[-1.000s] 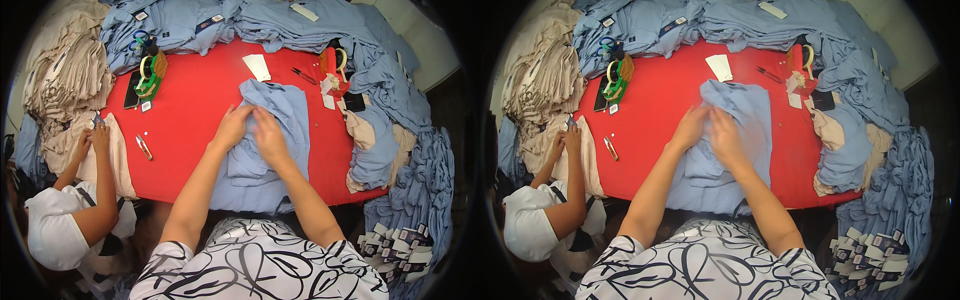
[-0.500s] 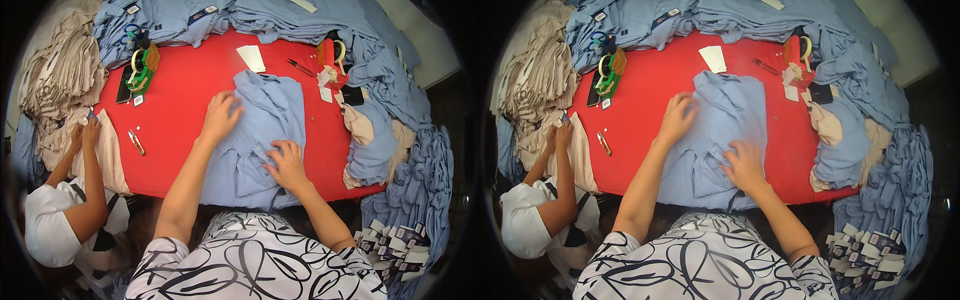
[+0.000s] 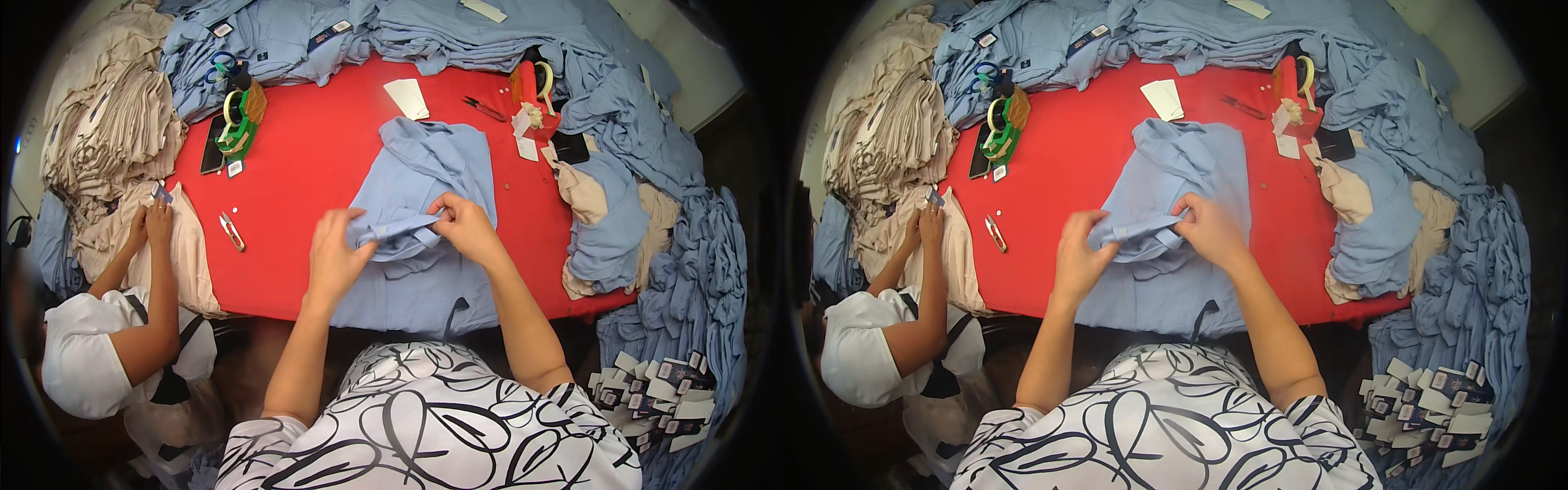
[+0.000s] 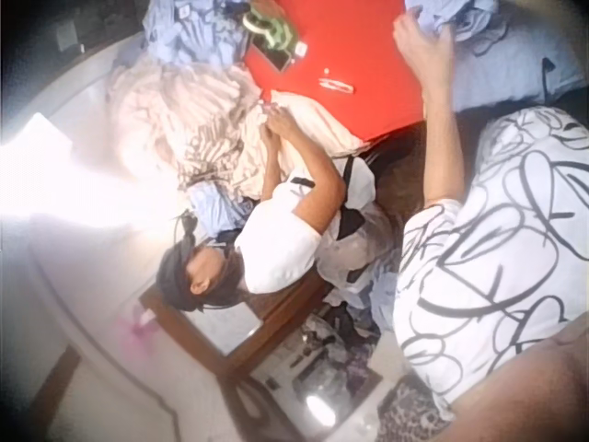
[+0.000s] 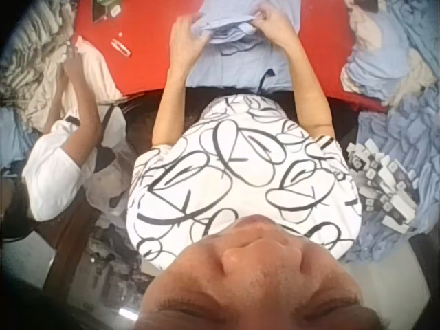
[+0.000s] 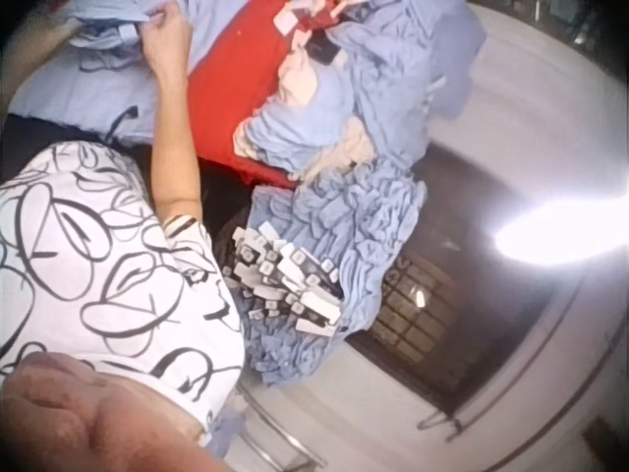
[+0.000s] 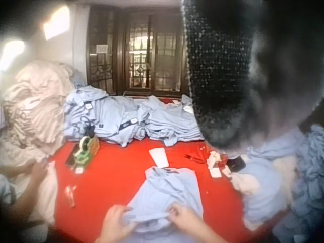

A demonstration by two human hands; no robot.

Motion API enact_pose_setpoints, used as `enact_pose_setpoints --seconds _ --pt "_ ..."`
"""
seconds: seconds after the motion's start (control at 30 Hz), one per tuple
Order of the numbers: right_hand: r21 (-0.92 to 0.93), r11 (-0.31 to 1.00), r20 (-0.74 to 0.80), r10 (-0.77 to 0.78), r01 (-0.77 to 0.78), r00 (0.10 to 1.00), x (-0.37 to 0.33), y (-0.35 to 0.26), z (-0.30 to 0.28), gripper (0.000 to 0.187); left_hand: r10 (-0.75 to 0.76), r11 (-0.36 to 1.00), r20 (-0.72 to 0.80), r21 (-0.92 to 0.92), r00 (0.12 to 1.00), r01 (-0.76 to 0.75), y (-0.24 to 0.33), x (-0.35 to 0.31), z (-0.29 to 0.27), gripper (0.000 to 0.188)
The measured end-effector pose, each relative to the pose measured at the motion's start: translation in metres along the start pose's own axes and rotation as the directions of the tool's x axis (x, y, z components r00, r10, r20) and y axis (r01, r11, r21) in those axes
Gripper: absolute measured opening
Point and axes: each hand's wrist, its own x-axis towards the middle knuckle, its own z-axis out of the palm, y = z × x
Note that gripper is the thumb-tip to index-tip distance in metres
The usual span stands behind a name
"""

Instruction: The person picks up blue garments one by one, lays them flat on a red table, smooths the fabric, and folds them into squares.

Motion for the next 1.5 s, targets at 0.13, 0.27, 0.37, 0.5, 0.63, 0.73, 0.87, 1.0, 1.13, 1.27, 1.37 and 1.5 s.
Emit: enact_pose_setpoints --seconds 0.13,0.27,0.37,0.5,0.63,0.73,0.87,1.0,1.13,1.27,1.37,1.5 --pt "0.292 0.955 0.215 -0.010 -0.055 0.977 0.015 -0.013 0.000 0.019 0.390 0.916 -0.096 0.144 0.916 -0.374 0.034 -0.004 0.017 0.024" --pt "0.567 0.815 0.069 -0.192 0.121 0.979 0.009 -0.034 -0.007 0.026 -0.209 0.977 -0.027 -0.041 0.978 0.208 -0.047 -0.003 0.027 0.022" --pt "0.244 0.969 -0.037 0.034 -0.024 0.999 0.000 0.009 -0.033 0.027 -0.441 0.494 -0.059 -0.849 0.896 0.188 -0.069 0.007 -0.013 0.016" --pt "-0.104 0.992 -0.196 0.044 -0.065 0.980 -0.014 0.070 -0.021 0.034 -0.320 0.629 -0.578 -0.722 0.750 -0.288 -0.055 0.050 -0.079 0.018" --pt "-0.341 0.935 -0.364 -0.230 0.101 0.903 -0.023 0.073 0.011 0.039 0.005 0.933 -0.540 -0.301 0.842 -0.198 -0.023 0.073 -0.081 0.022" --pt "-0.434 0.867 -0.235 -0.373 0.246 0.898 -0.027 0.055 0.020 0.033 -0.048 0.997 0.004 -0.054 0.999 0.048 -0.003 0.064 -0.023 0.042" --pt "-0.314 0.948 -0.282 -0.148 0.054 0.948 -0.016 0.056 -0.007 0.021 0.133 0.959 0.281 0.206 0.950 -0.195 -0.032 0.022 0.043 0.062" --pt "-0.324 0.946 -0.819 -0.295 0.027 0.493 -0.032 0.058 -0.099 0.017 0.065 0.951 0.180 0.288 0.981 -0.116 -0.056 0.000 0.040 0.062" --pt "-0.594 0.802 -0.701 -0.480 -0.059 0.528 -0.059 0.043 -0.097 0.029 -0.007 0.920 -0.185 0.383 0.983 0.079 -0.086 -0.019 0.019 0.057" --pt "-0.450 0.876 -0.414 -0.032 -0.174 0.910 -0.082 0.076 -0.028 0.032 -0.194 0.844 -0.289 0.438 0.937 0.310 -0.092 -0.021 0.008 0.040" --pt "-0.304 0.946 -0.385 -0.015 -0.111 0.923 -0.069 0.112 -0.016 0.026 -0.447 0.894 -0.110 -0.023 0.888 0.448 -0.090 0.009 -0.006 0.028" --pt "0.567 0.820 -0.423 0.211 0.076 0.881 -0.037 0.106 -0.101 0.008 -0.455 0.678 -0.218 -0.713 0.863 0.178 -0.140 0.048 -0.048 0.017"
